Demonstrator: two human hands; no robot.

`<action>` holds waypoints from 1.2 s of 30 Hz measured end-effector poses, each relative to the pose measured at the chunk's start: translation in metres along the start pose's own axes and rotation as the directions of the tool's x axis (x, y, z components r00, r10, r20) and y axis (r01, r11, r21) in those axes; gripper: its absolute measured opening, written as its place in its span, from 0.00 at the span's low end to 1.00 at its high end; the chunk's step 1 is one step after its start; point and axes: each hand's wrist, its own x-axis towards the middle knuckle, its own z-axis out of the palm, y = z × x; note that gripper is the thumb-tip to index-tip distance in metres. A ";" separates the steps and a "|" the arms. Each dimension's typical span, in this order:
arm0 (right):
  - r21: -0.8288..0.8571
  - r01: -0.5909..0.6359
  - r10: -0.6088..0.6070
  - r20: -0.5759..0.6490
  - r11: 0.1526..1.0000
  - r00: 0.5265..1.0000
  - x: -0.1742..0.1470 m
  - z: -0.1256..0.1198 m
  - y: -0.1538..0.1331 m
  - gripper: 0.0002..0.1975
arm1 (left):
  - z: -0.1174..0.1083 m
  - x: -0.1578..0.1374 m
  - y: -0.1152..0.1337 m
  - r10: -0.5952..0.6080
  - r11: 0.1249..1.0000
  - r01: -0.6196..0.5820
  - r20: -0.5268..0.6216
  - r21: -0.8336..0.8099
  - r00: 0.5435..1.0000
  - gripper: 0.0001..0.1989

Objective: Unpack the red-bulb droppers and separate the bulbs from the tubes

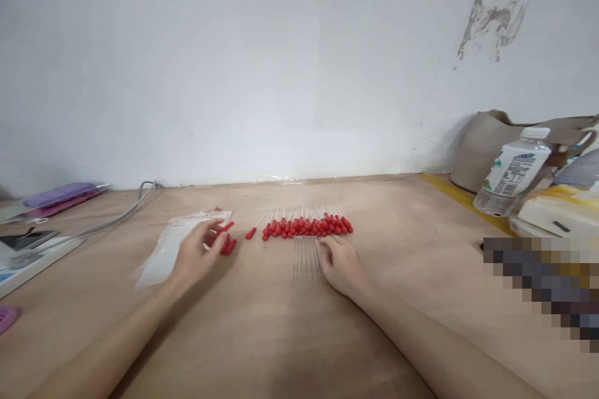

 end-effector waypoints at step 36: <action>0.077 -0.021 0.018 0.033 0.997 0.999 -0.006 -0.006 -0.007 0.12 | 0.036 0.025 0.015 0.088 0.826 -0.189 0.210 0.531 0.974 0.16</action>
